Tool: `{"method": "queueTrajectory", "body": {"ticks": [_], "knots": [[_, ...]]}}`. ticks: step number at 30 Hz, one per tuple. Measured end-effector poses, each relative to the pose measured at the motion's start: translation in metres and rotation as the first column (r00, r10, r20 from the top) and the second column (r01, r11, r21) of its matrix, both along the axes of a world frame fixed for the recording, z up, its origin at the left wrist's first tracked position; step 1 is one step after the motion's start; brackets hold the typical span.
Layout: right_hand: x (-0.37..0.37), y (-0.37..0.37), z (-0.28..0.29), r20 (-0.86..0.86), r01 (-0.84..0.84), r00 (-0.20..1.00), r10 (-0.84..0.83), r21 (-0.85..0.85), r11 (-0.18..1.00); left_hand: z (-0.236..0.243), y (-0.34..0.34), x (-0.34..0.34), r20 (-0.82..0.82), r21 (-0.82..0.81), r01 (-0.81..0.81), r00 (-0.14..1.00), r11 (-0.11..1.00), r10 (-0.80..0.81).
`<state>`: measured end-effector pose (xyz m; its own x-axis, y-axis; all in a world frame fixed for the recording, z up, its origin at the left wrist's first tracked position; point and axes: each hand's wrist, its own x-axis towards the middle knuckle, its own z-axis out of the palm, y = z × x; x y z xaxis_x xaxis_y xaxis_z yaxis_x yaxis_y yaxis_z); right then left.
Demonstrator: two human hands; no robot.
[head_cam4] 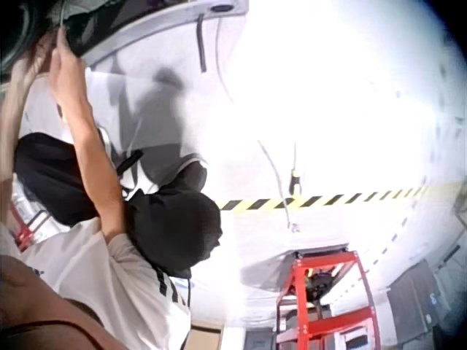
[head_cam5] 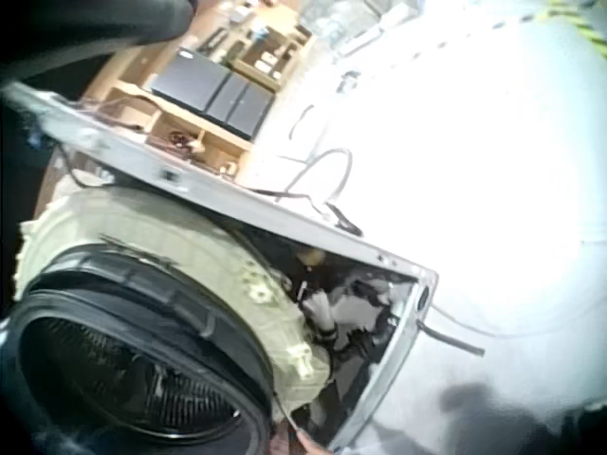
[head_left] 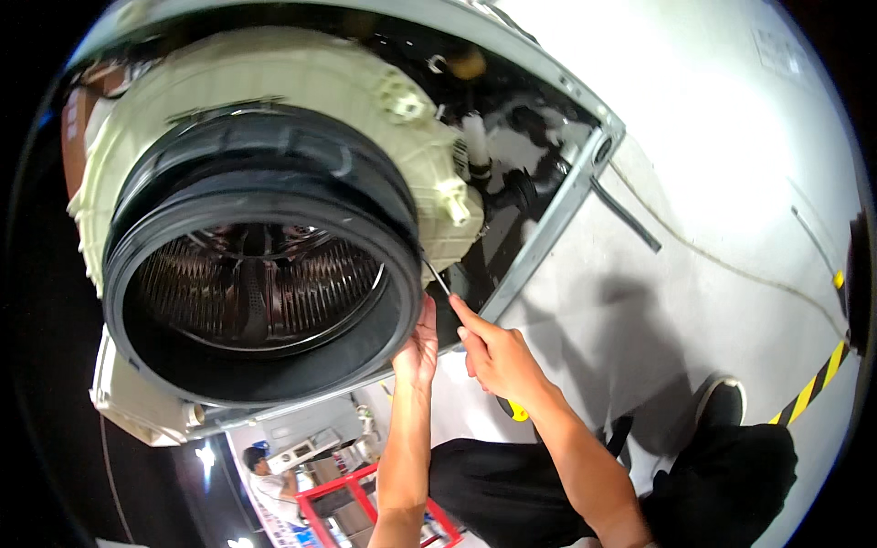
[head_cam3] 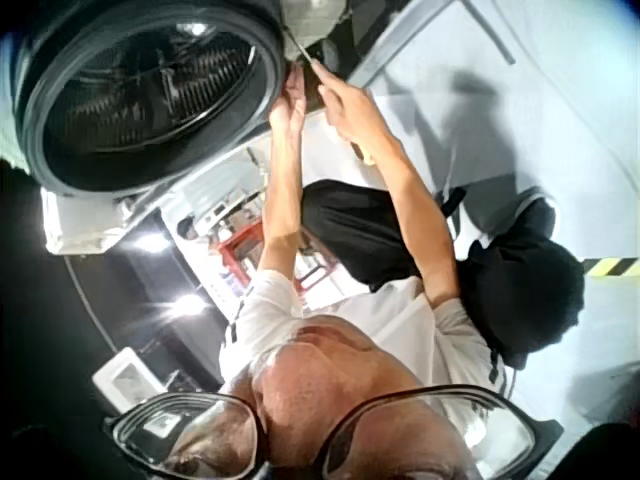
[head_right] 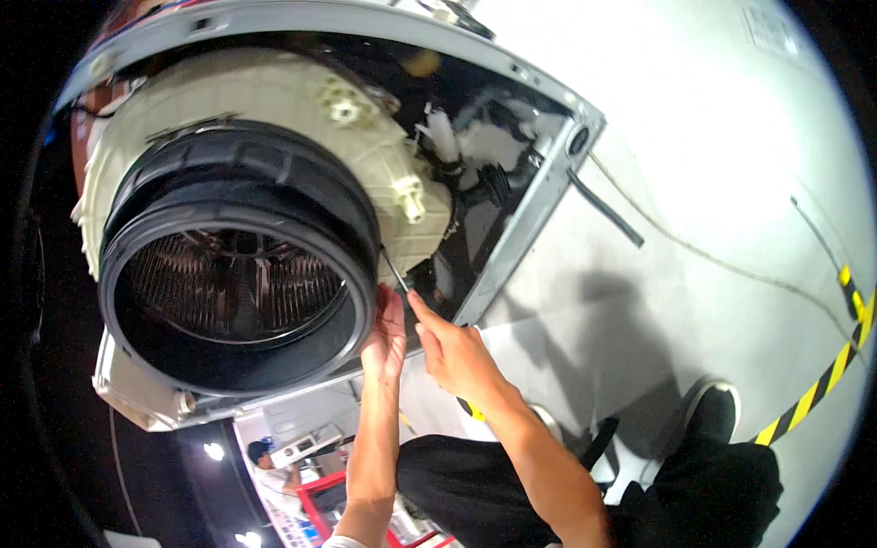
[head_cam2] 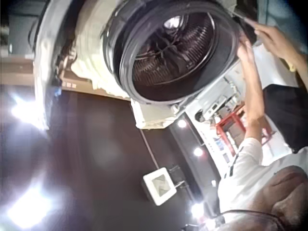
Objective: The person uses a screwdriver to pry and loosen the rubber seal around the drum of a partially disassembled washing machine.
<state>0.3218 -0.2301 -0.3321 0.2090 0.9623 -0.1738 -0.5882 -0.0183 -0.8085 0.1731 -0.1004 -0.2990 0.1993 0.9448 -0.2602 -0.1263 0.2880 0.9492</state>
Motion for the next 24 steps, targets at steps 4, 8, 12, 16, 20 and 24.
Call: {"method": "queueTrajectory", "body": {"ticks": [4,8,12,16,20,24], "knots": [[-0.004,-0.004,0.01,-0.147,-0.111,0.984,0.1,-0.067,0.992,0.014,-0.002,-0.007,-0.087,0.03,-0.119,0.989,0.992,0.122],[-0.012,-0.013,-0.007,-0.173,-0.05,0.984,0.038,-0.067,0.997,-0.004,0.003,-0.004,-0.041,-0.017,-0.171,0.985,0.985,0.17],[-0.045,-0.025,0.005,-0.08,-0.132,0.989,0.122,-0.138,0.982,0.016,-0.015,-0.002,-0.047,0.075,-0.216,0.974,0.973,0.22],[-0.074,-0.029,0.017,0.054,-0.149,0.986,0.16,-0.156,0.976,-0.005,-0.016,-0.008,0.062,0.144,-0.287,0.958,0.947,0.281],[-0.087,-0.026,0.026,0.152,-0.083,0.983,0.103,-0.131,0.988,-0.011,-0.015,-0.016,-0.055,0.277,-0.218,0.969,0.936,0.242],[-0.094,-0.023,0.027,0.35,-0.007,0.935,0.05,-0.123,0.992,-0.007,-0.01,-0.021,-0.127,0.474,-0.176,0.956,0.863,0.265]]}}
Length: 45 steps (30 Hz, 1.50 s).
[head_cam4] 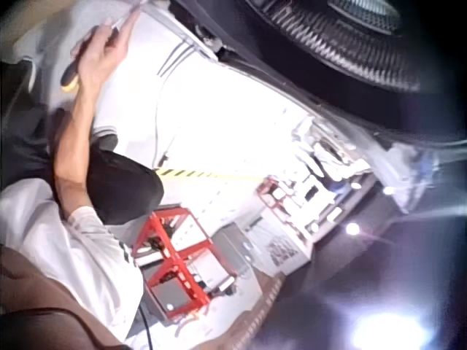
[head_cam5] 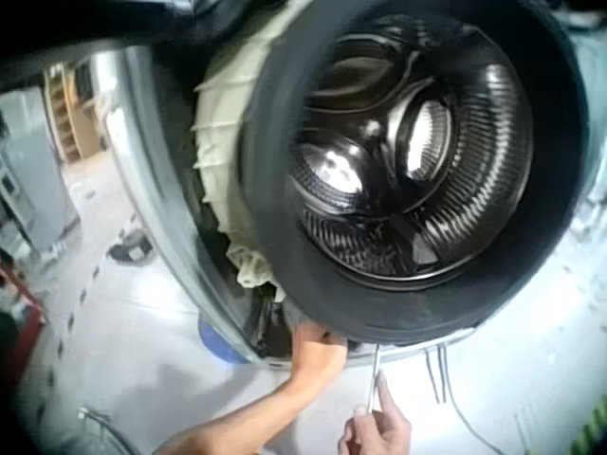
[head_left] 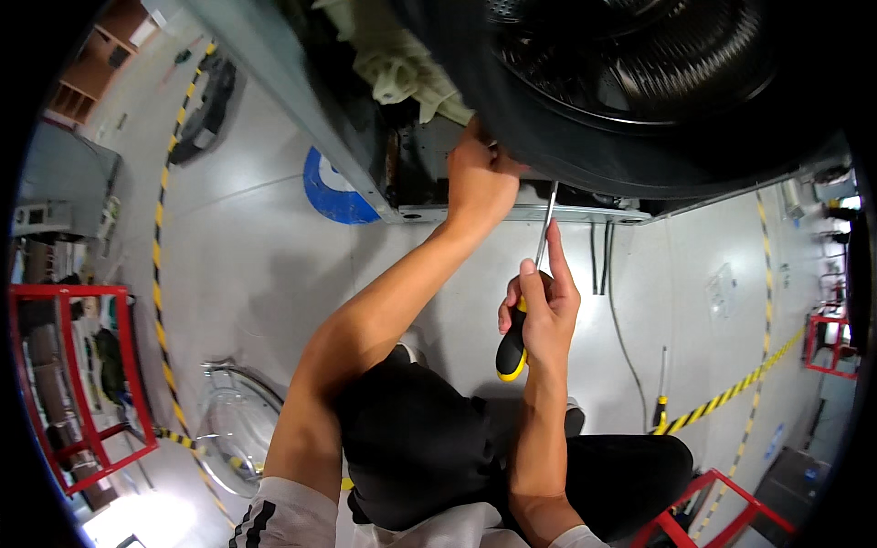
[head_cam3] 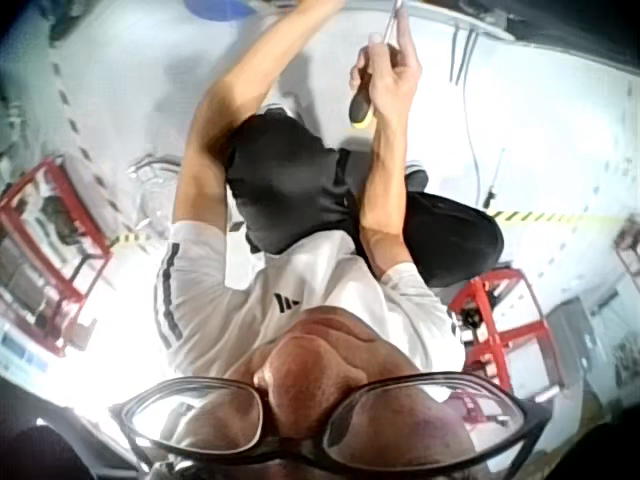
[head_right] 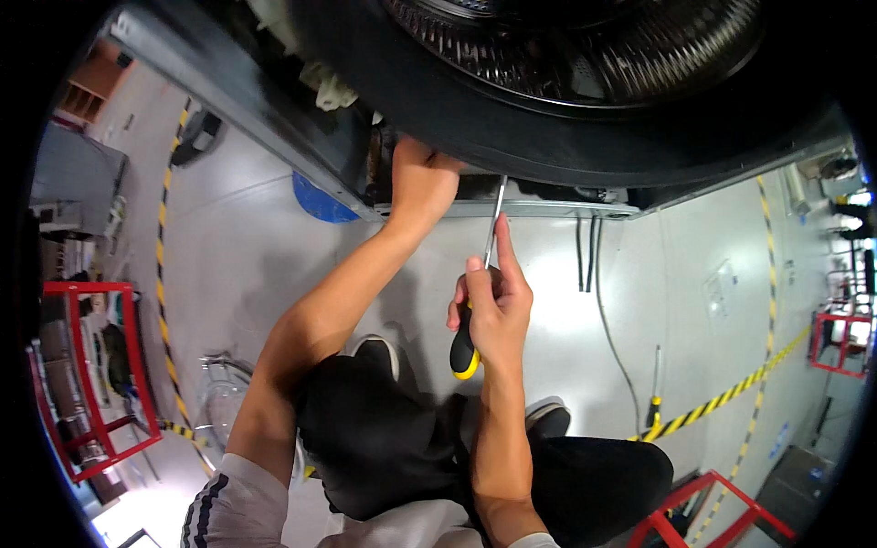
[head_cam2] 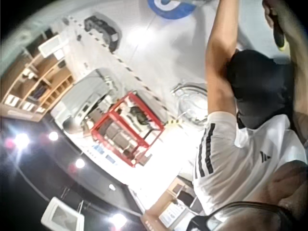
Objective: The person uses a screwdriver to pry and loosen the rubber seal around the drum of a partially disassembled washing machine.
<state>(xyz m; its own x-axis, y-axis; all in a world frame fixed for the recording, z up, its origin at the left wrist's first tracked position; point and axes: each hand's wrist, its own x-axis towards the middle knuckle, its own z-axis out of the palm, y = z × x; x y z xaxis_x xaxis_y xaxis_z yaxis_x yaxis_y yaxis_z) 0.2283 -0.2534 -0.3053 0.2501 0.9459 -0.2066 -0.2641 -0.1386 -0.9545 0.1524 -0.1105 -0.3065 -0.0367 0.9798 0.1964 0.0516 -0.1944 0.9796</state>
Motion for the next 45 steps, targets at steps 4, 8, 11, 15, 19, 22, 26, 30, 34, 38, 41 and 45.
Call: {"method": "queueTrajectory", "body": {"ticks": [4,8,11,15,19,22,26,30,34,38,41,45], "knots": [[-0.012,-0.012,0.003,0.204,0.006,0.979,0.014,-0.099,0.995,0.002,0.003,-0.008,0.082,0.016,0.012,0.997,1.0,-0.013],[-0.022,-0.013,0.01,0.242,0.029,0.97,-0.001,-0.112,0.993,0.0,0.009,-0.01,0.143,0.008,0.033,0.989,0.999,-0.034],[-0.02,-0.006,0.011,0.299,0.019,0.954,0.016,-0.112,0.993,-0.004,0.011,-0.013,0.23,0.065,-0.03,0.973,0.997,0.015],[-0.015,0.004,0.013,0.399,-0.012,0.915,0.05,-0.096,0.995,-0.007,0.015,-0.017,0.251,0.102,-0.029,0.968,0.994,0.003],[-0.013,0.011,0.017,0.517,-0.019,0.854,0.064,-0.092,0.996,-0.003,0.02,-0.023,0.274,0.049,0.026,0.961,0.998,-0.038],[-0.008,0.016,0.01,0.595,-0.058,0.799,0.087,-0.067,0.996,-0.005,0.022,-0.026,0.257,0.061,0.04,0.965,0.997,-0.055],[-0.004,0.024,0.015,0.642,-0.084,0.76,0.105,-0.064,0.994,-0.017,0.029,-0.028,0.295,0.058,0.134,0.945,0.989,-0.145],[-0.001,0.03,0.021,0.702,-0.055,0.703,0.112,-0.103,0.993,-0.016,0.038,-0.035,0.196,0.036,0.219,0.955,0.975,-0.222],[0.0,0.029,0.029,0.711,-0.042,0.694,0.113,-0.118,0.992,-0.01,0.041,-0.048,-0.039,0.172,0.22,0.975,0.96,-0.217],[0.001,0.029,0.033,0.767,-0.04,0.621,0.159,-0.172,0.984,-0.003,0.042,-0.054,-0.094,0.193,0.235,0.971,0.953,-0.221],[-0.002,0.029,0.034,0.803,-0.005,0.577,0.152,-0.183,0.983,0.0,0.039,-0.052,-0.088,0.185,0.214,0.976,0.959,-0.2],[0.003,0.036,0.035,0.855,0.023,0.491,0.166,-0.203,0.979,-0.004,0.039,-0.048,-0.122,0.222,0.17,0.982,0.96,-0.146]]}}
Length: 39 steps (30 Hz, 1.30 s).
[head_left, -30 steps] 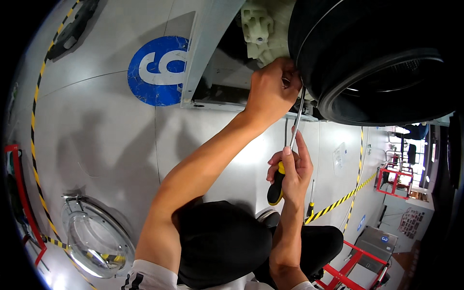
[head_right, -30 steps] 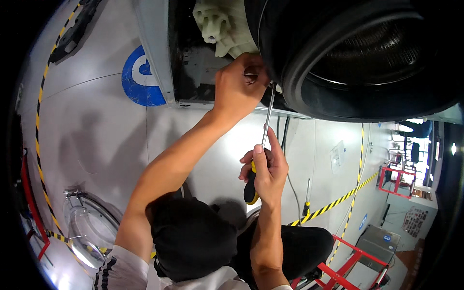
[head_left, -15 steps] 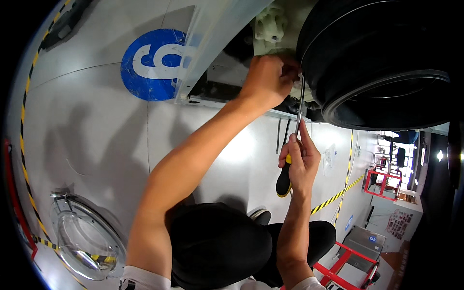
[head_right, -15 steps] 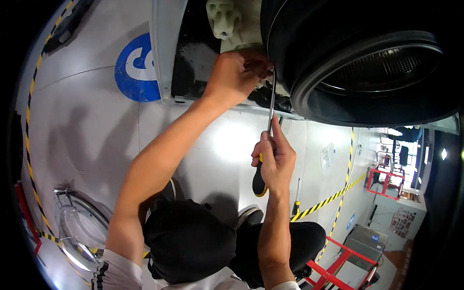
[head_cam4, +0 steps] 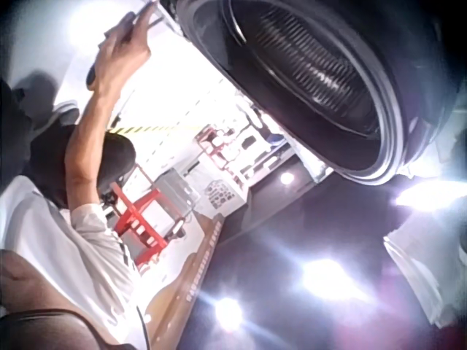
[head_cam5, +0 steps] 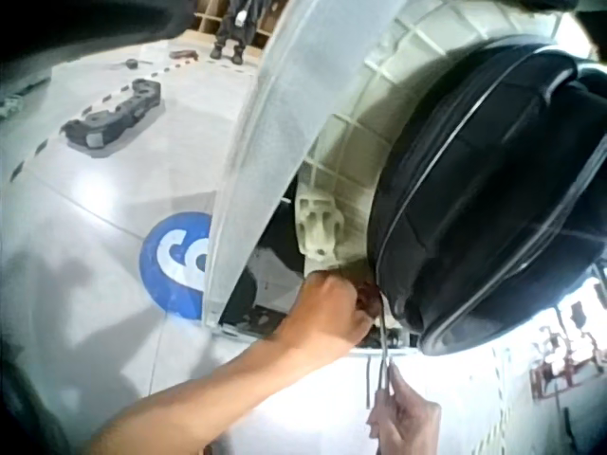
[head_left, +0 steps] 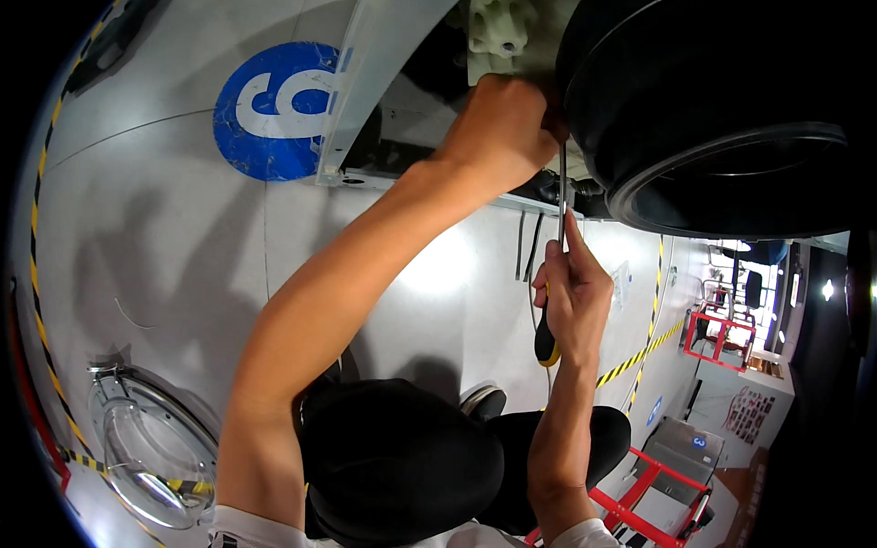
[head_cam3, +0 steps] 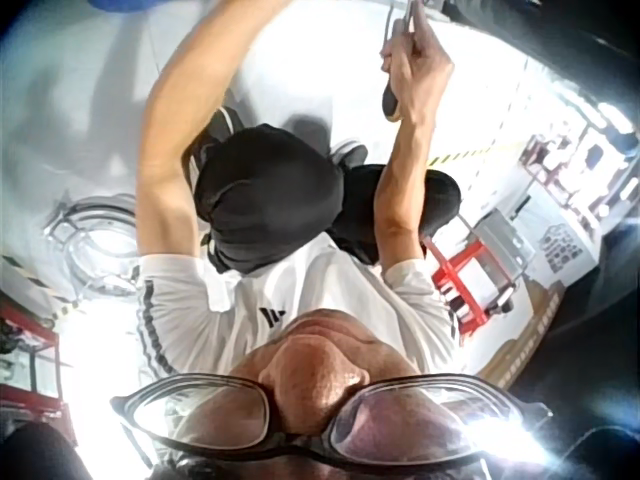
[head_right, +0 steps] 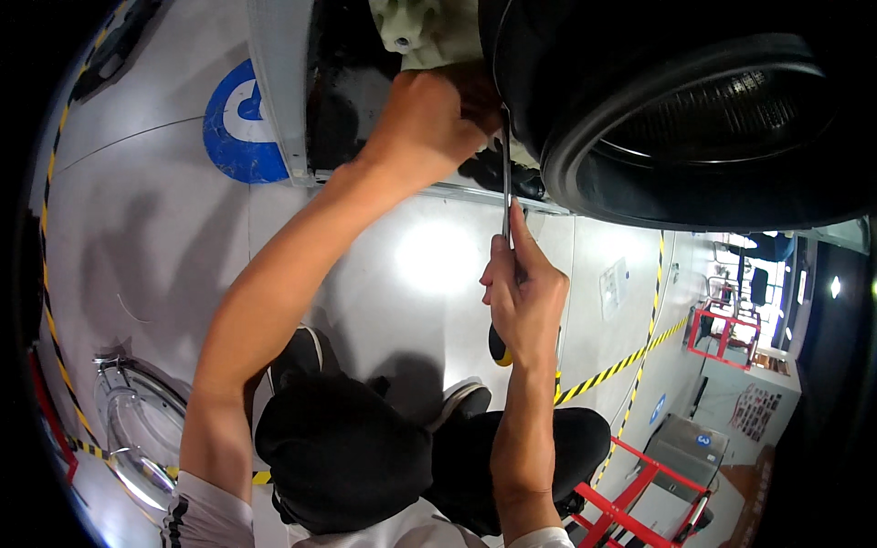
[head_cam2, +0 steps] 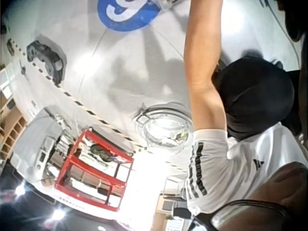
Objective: The person uses a screwdriver to pry and loosen the rubber seal around the drum of a partially disassembled washing machine.
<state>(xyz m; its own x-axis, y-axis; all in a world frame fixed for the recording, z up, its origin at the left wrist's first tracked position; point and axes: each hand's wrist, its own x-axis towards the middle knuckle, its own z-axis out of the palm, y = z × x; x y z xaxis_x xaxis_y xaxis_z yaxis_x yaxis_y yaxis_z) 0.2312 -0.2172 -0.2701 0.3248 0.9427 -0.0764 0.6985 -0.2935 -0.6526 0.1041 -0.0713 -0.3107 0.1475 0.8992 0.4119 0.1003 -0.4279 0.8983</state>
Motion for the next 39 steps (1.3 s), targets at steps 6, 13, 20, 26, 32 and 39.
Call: {"method": "queueTrajectory", "body": {"ticks": [6,13,20,26,32,39], "knots": [[-0.001,0.001,0.001,0.1,-0.004,0.995,0.004,0.004,1.0,-0.001,0.001,0.0,-0.17,-0.02,-0.008,0.985,1.0,0.004],[-0.008,0.0,0.004,0.101,0.022,0.995,-0.022,0.005,1.0,0.001,0.005,-0.006,-0.014,0.049,-0.061,0.998,0.997,0.062],[-0.007,-0.001,0.001,0.097,0.048,0.994,-0.048,0.005,0.999,0.014,-0.001,-0.019,-0.059,0.08,-0.022,0.998,0.997,0.026],[-0.011,0.001,-0.009,-0.01,0.042,0.999,-0.042,0.062,0.997,0.01,-0.005,-0.006,-0.055,0.112,-0.128,0.989,0.985,0.135],[-0.011,0.009,-0.01,0.064,0.064,0.996,-0.067,0.048,0.997,0.012,-0.003,-0.001,-0.039,0.042,-0.114,0.993,0.993,0.115],[-0.016,0.012,-0.008,-0.025,0.052,0.998,-0.051,0.065,0.996,0.032,-0.011,-0.01,-0.237,-0.057,-0.102,0.968,0.993,0.086]]}}
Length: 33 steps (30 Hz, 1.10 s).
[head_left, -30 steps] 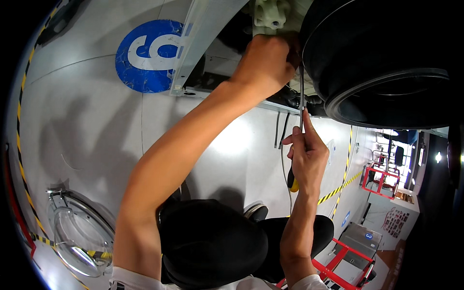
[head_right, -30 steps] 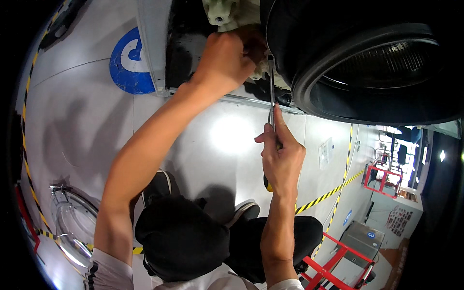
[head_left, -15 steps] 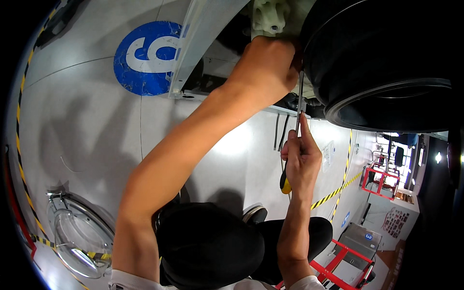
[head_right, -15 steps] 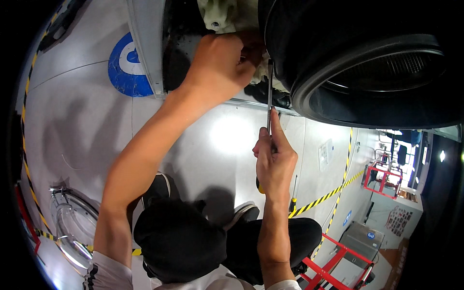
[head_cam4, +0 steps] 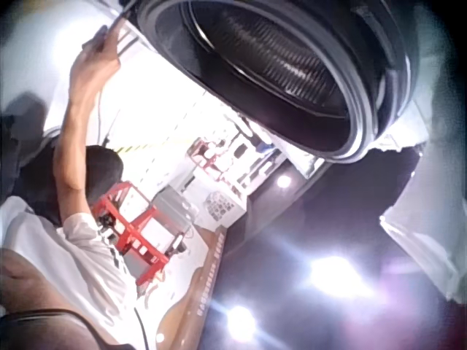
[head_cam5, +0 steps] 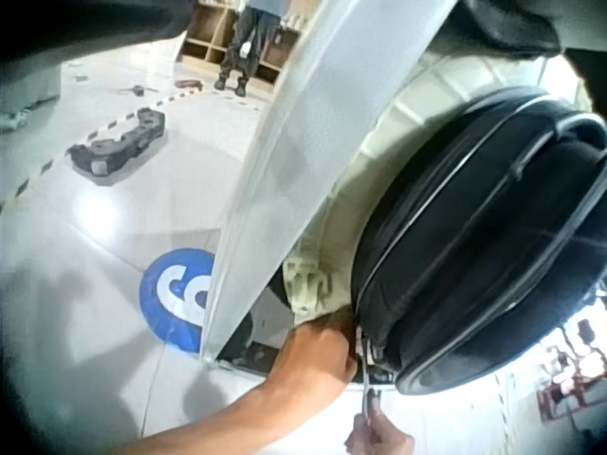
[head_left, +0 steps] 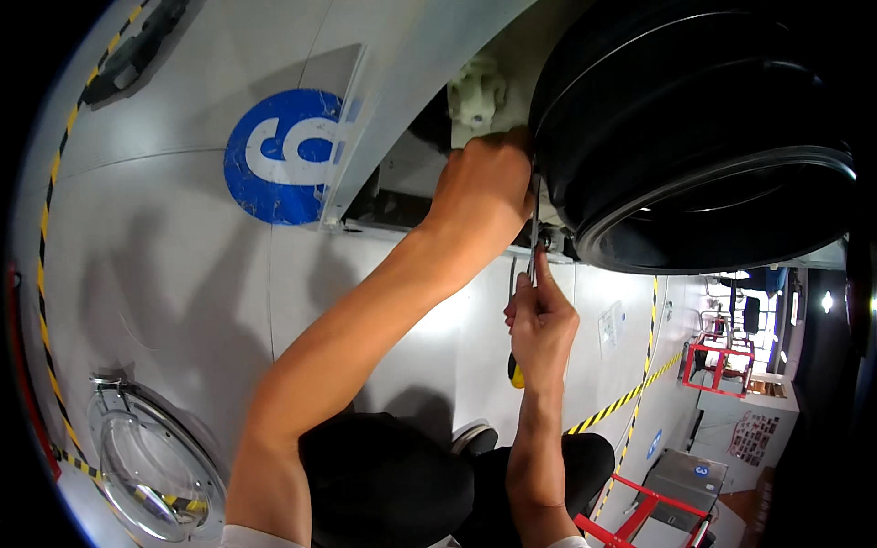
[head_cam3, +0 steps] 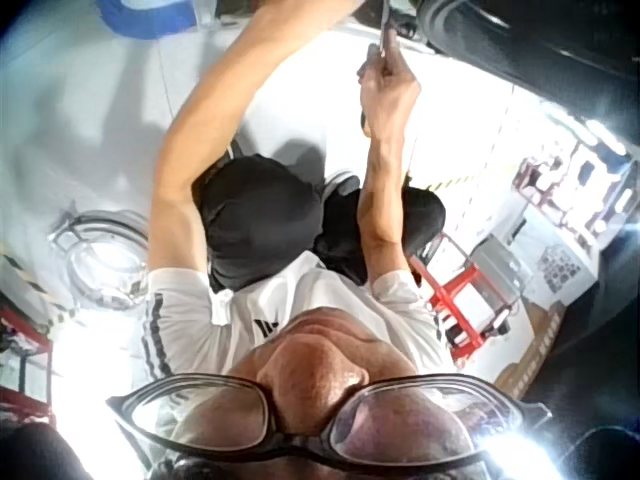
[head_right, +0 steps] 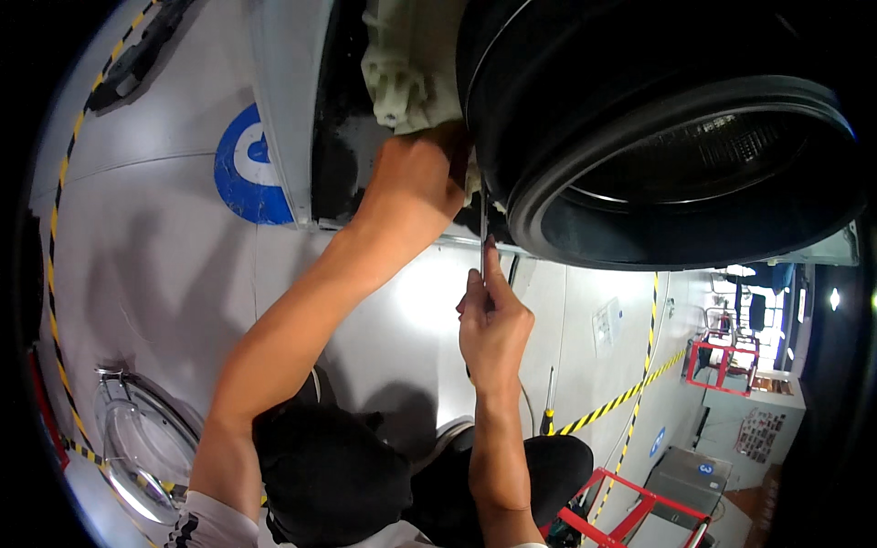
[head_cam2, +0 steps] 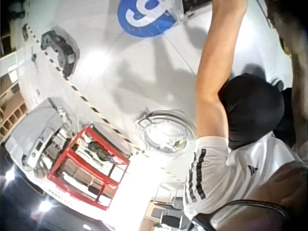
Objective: The person uses a screwdriver to pry and loosen the rubber seal around the drum of a partially disassembled washing machine.
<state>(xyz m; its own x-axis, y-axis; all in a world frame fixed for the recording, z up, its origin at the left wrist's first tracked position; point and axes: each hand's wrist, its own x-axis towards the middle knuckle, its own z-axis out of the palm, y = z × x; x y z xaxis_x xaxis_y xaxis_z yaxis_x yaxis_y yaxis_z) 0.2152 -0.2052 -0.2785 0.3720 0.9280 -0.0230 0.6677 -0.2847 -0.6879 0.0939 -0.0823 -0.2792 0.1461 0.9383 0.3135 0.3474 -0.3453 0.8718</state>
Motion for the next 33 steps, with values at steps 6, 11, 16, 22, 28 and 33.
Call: {"method": "queueTrajectory", "body": {"ticks": [6,11,16,22,28,33], "knots": [[0.007,-0.01,-0.002,-0.004,-0.049,0.999,0.049,0.025,0.998,0.031,-0.023,-0.021,-0.181,0.148,-0.047,0.981,0.988,0.074],[0.007,-0.013,0.004,-0.006,-0.058,0.998,0.058,0.019,0.998,0.067,-0.003,-0.029,0.195,0.427,-0.304,0.95,0.851,0.242],[0.001,-0.022,0.017,0.022,-0.093,0.995,0.092,0.047,0.995,0.074,0.006,-0.026,0.199,0.41,-0.301,0.951,0.861,0.238],[-0.008,-0.042,0.073,-0.264,-0.252,0.911,0.316,0.249,0.935,0.079,0.008,-0.021,0.215,0.385,-0.329,0.941,0.862,0.262],[-0.031,-0.031,0.117,-0.289,-0.408,0.827,0.483,0.282,0.868,0.078,0.005,-0.027,0.158,0.325,-0.259,0.963,0.91,0.218],[-0.041,0.003,0.116,-0.35,-0.378,0.809,0.472,0.304,0.874,0.086,0.008,-0.023,0.097,0.277,-0.258,0.966,0.925,0.241]]}}
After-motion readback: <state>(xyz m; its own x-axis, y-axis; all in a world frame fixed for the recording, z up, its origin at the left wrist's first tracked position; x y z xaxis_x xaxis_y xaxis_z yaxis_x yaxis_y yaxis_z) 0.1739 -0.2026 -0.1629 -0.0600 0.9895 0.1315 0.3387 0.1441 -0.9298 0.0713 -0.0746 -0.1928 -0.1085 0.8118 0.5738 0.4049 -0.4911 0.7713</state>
